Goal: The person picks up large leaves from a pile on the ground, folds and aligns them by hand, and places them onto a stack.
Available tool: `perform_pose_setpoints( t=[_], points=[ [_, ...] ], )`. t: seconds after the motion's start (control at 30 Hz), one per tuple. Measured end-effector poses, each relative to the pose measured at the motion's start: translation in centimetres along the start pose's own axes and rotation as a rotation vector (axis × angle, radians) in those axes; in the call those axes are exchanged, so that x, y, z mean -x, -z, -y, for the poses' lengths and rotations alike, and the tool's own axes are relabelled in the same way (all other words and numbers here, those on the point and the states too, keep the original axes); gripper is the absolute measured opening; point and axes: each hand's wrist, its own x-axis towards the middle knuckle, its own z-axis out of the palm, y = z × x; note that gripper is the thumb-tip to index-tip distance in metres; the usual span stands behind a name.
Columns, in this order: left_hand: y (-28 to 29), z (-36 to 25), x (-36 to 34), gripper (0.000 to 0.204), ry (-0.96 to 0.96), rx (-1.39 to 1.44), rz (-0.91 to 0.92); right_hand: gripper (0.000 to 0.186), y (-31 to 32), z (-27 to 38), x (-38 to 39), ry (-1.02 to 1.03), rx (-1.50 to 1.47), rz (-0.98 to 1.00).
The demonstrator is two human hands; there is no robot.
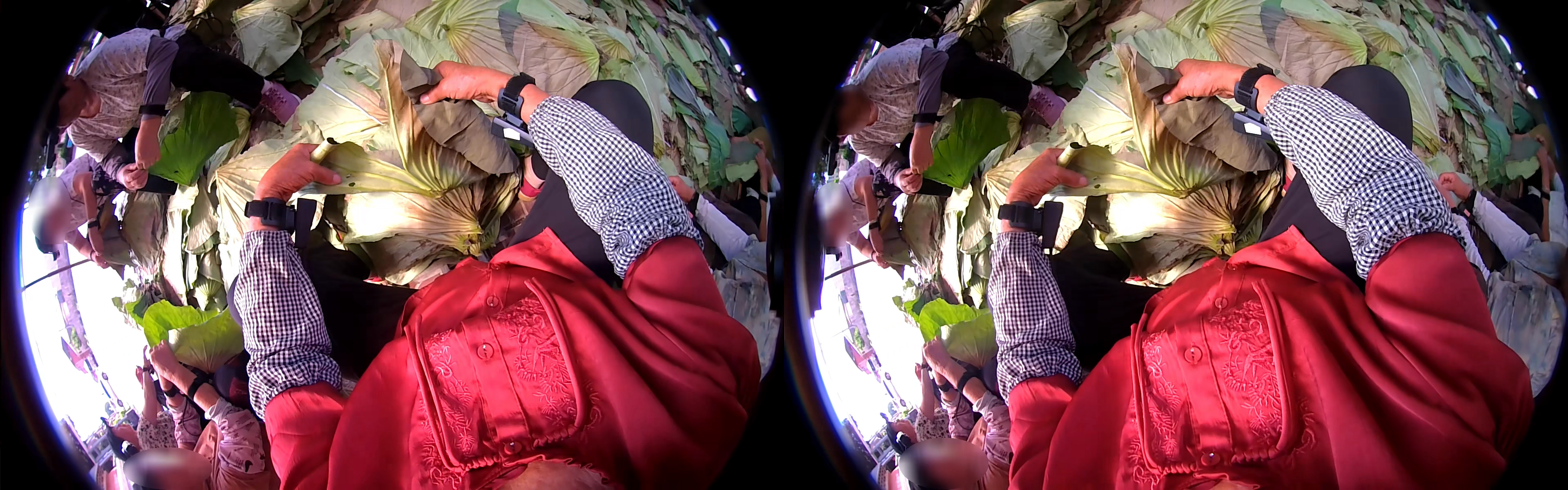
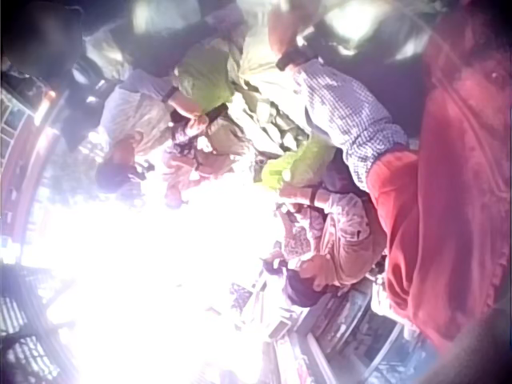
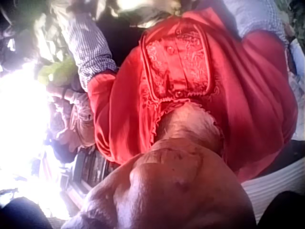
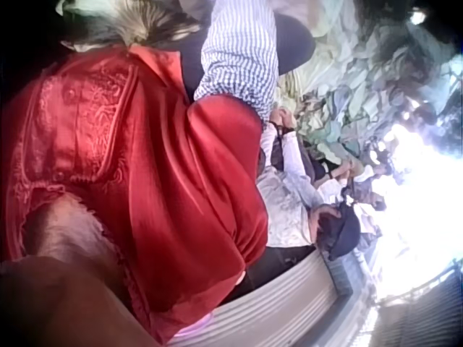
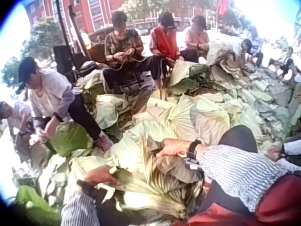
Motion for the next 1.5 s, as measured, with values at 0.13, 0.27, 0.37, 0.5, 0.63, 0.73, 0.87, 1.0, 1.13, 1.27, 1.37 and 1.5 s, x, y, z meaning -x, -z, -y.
perform_pose_setpoints(
  t=[0.13,0.27,0.37,0.5,0.63,0.73,0.87,1.0,1.13,1.27,1.37,1.5],
  points=[
    [0.5,1.0,-0.2,0.039,0.004,-0.008,-0.022,0.048,0.6,0.2,-0.2,-0.031,0.063,-0.099],
    [-0.9,0.5,-0.3,0.054,-0.187,-0.502,-0.371,0.040,0.2,0.5,-0.5,0.047,0.074,-0.026],
    [-2.9,-3.4,0.1,0.061,-0.618,-0.900,-0.670,0.036,-0.3,0.8,-0.6,0.099,0.074,0.003],
    [-6.5,-3.2,-0.7,0.049,-0.564,-0.801,-0.268,0.030,-0.8,1.5,-0.8,0.101,0.049,0.013],
    [-6.4,-0.7,-1.7,0.042,-0.514,-0.850,-0.218,0.025,-1.2,2.2,-0.9,0.141,0.008,0.022],
    [-7.1,-0.8,-2.1,0.033,-0.462,-0.598,-0.143,0.024,-1.2,2.0,-1.0,0.080,-0.144,0.026],
    [-7.8,-1.4,-2.3,0.029,-0.251,-0.365,-0.048,0.025,-0.9,1.8,-1.1,0.028,-0.226,0.042],
    [-6.9,-1.6,-1.9,0.022,-0.145,0.001,0.131,0.038,-1.0,1.7,-1.1,0.095,-0.222,0.059],
    [-5.0,-1.8,-1.2,0.021,-0.067,0.010,0.170,0.063,0.1,1.6,-1.4,0.318,0.379,-0.297],
    [-3.9,-1.4,-1.0,0.022,-0.056,0.089,0.218,0.071,0.9,3.1,-0.7,0.396,0.292,-0.449],
    [-3.0,-1.2,-0.2,0.021,-0.070,0.109,0.256,0.068,-0.9,4.5,0.1,0.427,0.376,-0.167],
    [-2.6,-2.7,0.4,0.020,-0.100,0.126,0.286,0.062,-3.6,4.1,0.1,0.439,0.279,0.113]
  ],
)
